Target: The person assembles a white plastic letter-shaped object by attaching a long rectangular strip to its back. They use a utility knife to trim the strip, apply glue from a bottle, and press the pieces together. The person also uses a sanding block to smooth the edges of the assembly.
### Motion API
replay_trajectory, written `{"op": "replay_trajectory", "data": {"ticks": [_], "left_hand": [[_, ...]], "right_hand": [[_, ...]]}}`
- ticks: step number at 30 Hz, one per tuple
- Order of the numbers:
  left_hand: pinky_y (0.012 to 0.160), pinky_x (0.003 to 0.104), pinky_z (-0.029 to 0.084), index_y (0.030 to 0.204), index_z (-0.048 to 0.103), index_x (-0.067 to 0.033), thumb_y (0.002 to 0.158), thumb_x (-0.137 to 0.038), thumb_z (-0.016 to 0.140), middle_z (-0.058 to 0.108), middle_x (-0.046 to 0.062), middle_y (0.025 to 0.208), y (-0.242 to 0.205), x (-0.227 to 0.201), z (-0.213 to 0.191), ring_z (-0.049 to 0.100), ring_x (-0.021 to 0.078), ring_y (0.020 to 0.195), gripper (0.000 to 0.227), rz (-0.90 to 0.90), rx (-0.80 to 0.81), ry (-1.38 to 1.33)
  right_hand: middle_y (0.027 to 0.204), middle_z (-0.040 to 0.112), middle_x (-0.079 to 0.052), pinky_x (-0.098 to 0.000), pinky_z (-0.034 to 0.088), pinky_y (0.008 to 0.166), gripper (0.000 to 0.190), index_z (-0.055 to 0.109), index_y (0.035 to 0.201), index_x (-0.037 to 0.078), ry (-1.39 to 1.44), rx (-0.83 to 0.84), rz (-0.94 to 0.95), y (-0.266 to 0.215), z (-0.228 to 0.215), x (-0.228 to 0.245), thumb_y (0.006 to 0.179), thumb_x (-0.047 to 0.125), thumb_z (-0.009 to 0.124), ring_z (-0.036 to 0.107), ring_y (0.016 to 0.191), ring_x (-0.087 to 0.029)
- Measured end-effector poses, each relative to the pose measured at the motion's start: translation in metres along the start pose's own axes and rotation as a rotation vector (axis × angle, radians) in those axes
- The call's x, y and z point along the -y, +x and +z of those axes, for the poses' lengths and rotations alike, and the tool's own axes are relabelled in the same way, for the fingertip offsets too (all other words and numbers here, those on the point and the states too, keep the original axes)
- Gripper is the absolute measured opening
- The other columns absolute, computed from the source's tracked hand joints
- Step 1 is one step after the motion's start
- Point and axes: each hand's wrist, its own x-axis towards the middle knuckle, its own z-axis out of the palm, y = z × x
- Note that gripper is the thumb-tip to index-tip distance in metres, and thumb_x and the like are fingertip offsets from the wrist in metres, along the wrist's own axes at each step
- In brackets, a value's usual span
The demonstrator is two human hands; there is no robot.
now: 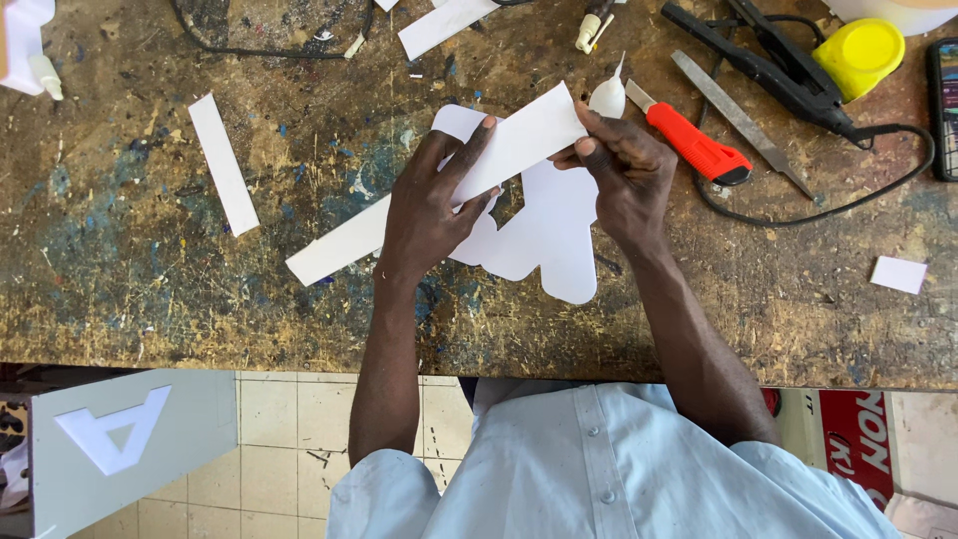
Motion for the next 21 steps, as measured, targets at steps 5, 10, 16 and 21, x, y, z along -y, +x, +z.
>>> {"op": "replay_trajectory", "data": {"ticks": [5,10,16,21], "left_hand": [[0.103,0.054,0.057,0.176,0.045,-0.0287,0.109,-0.03,0.09,0.06,0.012,0.133,0.001,0.0,0.002,0.066,0.0351,0.12,0.081,-0.021,-0.007,0.077],[0.107,0.059,0.05,0.18,0.037,-0.0305,0.119,-0.071,0.053,0.055,0.015,0.145,-0.005,0.006,0.016,0.053,0.0381,0.125,0.075,-0.064,0.004,0.105],[0.093,0.051,0.05,0.165,0.062,-0.0257,0.125,-0.031,0.064,0.06,0.006,0.116,-0.005,0.009,0.044,0.056,0.0327,0.105,0.04,-0.031,-0.086,0.2],[0.082,0.041,0.048,0.141,0.078,-0.0194,0.115,-0.041,0.073,0.057,0.001,0.103,-0.007,0.022,0.06,0.054,0.0213,0.088,0.034,-0.027,-0.115,0.394]], "right_hand": [[0.127,0.078,-0.03,-0.0467,0.076,0.092,0.024,0.069,0.144,-0.003,-0.111,0.008,0.047,0.008,-0.03,0.002,0.123,0.002,0.06,0.084,0.108,-0.038],[0.131,0.086,-0.019,-0.0492,0.062,0.085,0.024,0.083,0.131,-0.003,-1.245,0.051,-0.095,0.001,-0.11,-0.013,0.108,0.003,0.084,0.076,0.117,-0.036],[0.131,0.083,-0.017,-0.0618,0.048,0.094,0.055,0.078,0.149,0.012,-1.548,0.172,0.122,-0.02,-0.135,-0.009,0.094,0.013,0.087,0.069,0.118,-0.044],[0.119,0.079,-0.02,-0.0536,0.06,0.087,0.044,0.089,0.137,0.005,-1.242,0.098,-0.201,-0.032,-0.13,-0.008,0.093,0.004,0.081,0.077,0.106,-0.046]]}}
